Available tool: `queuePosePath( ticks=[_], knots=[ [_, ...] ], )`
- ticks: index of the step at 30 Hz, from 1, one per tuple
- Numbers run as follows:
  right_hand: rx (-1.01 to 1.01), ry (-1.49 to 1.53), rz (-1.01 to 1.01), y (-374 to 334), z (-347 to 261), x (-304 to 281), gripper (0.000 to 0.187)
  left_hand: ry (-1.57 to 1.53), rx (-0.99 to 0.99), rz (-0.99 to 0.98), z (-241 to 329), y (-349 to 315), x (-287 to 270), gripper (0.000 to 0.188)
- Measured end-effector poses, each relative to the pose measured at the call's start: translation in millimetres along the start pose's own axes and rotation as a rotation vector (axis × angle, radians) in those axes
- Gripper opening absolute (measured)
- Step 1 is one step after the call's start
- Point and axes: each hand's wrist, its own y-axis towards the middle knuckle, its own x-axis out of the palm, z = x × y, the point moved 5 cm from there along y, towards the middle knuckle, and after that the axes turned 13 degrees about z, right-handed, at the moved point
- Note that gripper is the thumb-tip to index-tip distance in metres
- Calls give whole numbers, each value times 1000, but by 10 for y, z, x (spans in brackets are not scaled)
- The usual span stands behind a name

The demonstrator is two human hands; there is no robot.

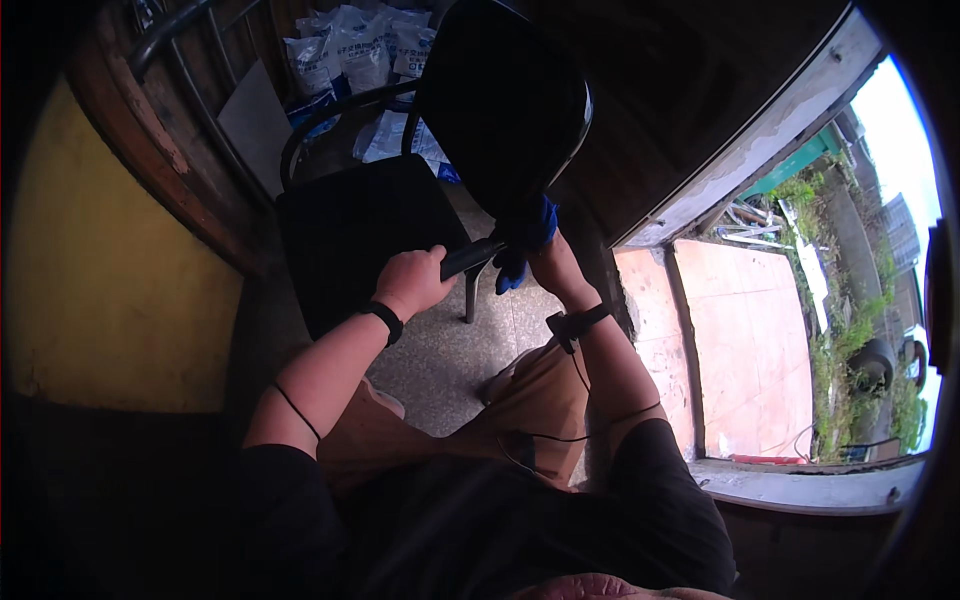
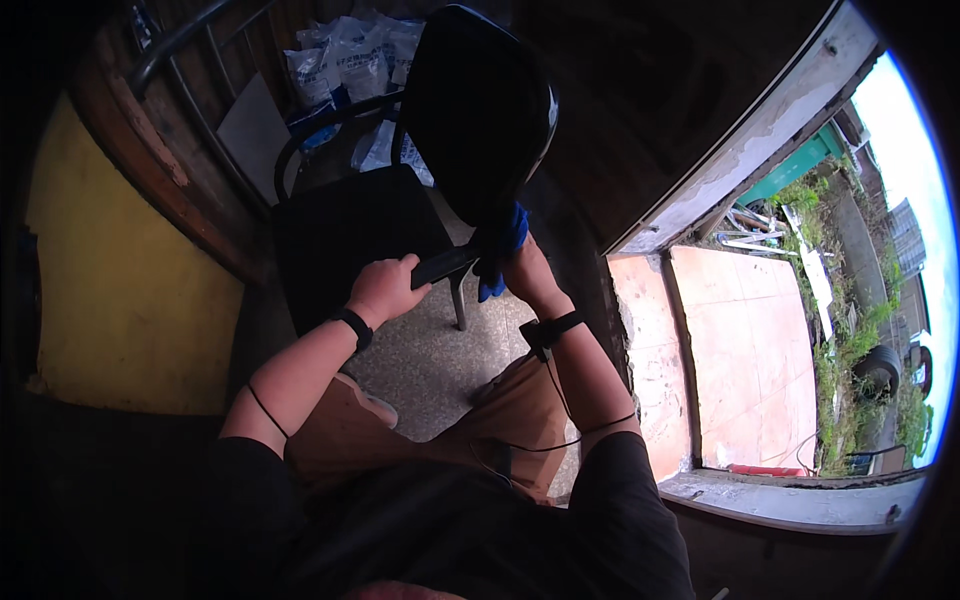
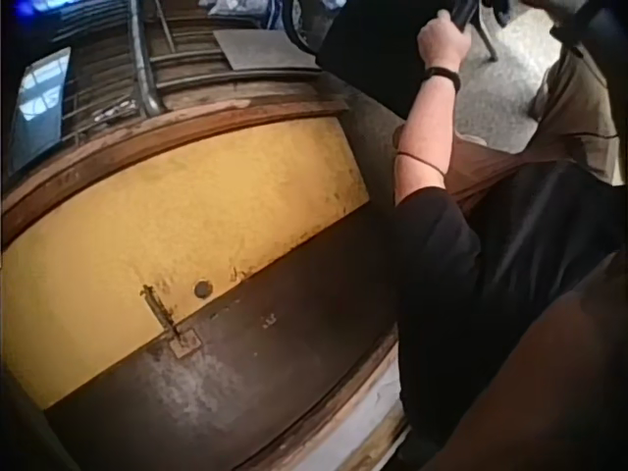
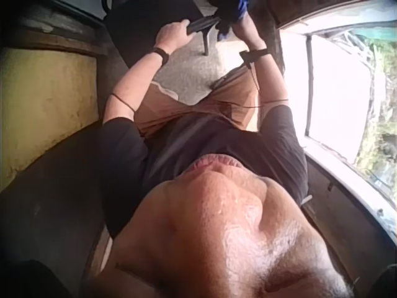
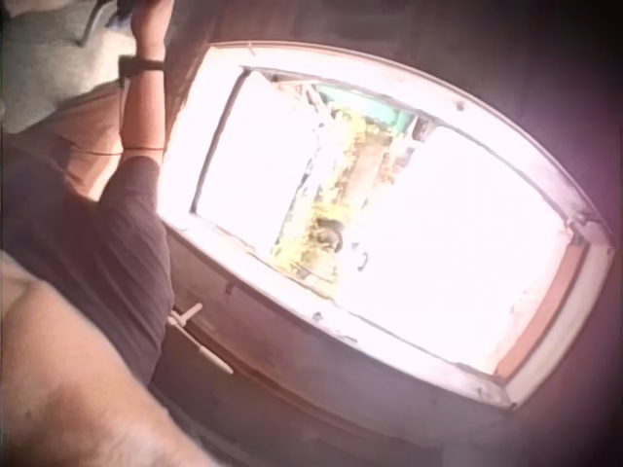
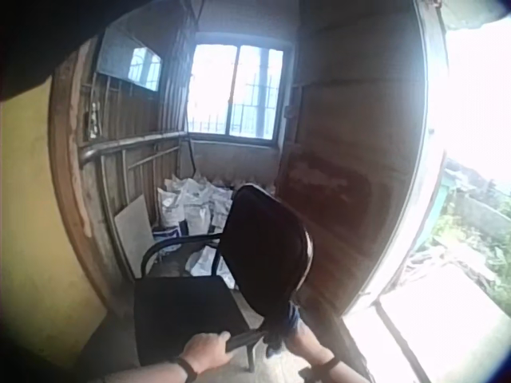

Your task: The person wipes the seat and frame of a chair with a cloth, then turns it over to wipe the underside. Finally, they wipe the backrest and the armrests of the chair.

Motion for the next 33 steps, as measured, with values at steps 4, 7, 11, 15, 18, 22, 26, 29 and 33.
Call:
queuePosePath(
  ticks=[4,7,11,15,18,22,26,29,33],
  knots=[
    [-64,-136,203,42,80,-150,75,19,26,26,-5,-13,-12,33],
    [-201,-211,291,188,-38,-151,81,2,-1,3,-34,-23,-1,32],
    [-154,-124,331,444,114,80,74,30,12,15,-23,-11,7,33],
    [376,219,140,455,509,354,46,51,48,30,46,40,-6,34],
    [282,152,333,599,352,263,37,33,-15,5,-50,17,77,37],
    [25,236,679,1409,-356,-486,45,48,50,22,-12,26,80,37],
    [-36,182,518,1913,-613,-788,59,51,23,42,24,111,87,37],
    [-191,103,515,1792,-470,-750,48,54,12,30,50,162,87,38],
    [33,27,634,1219,-265,-393,39,65,10,32,16,123,78,40]
  ],
)
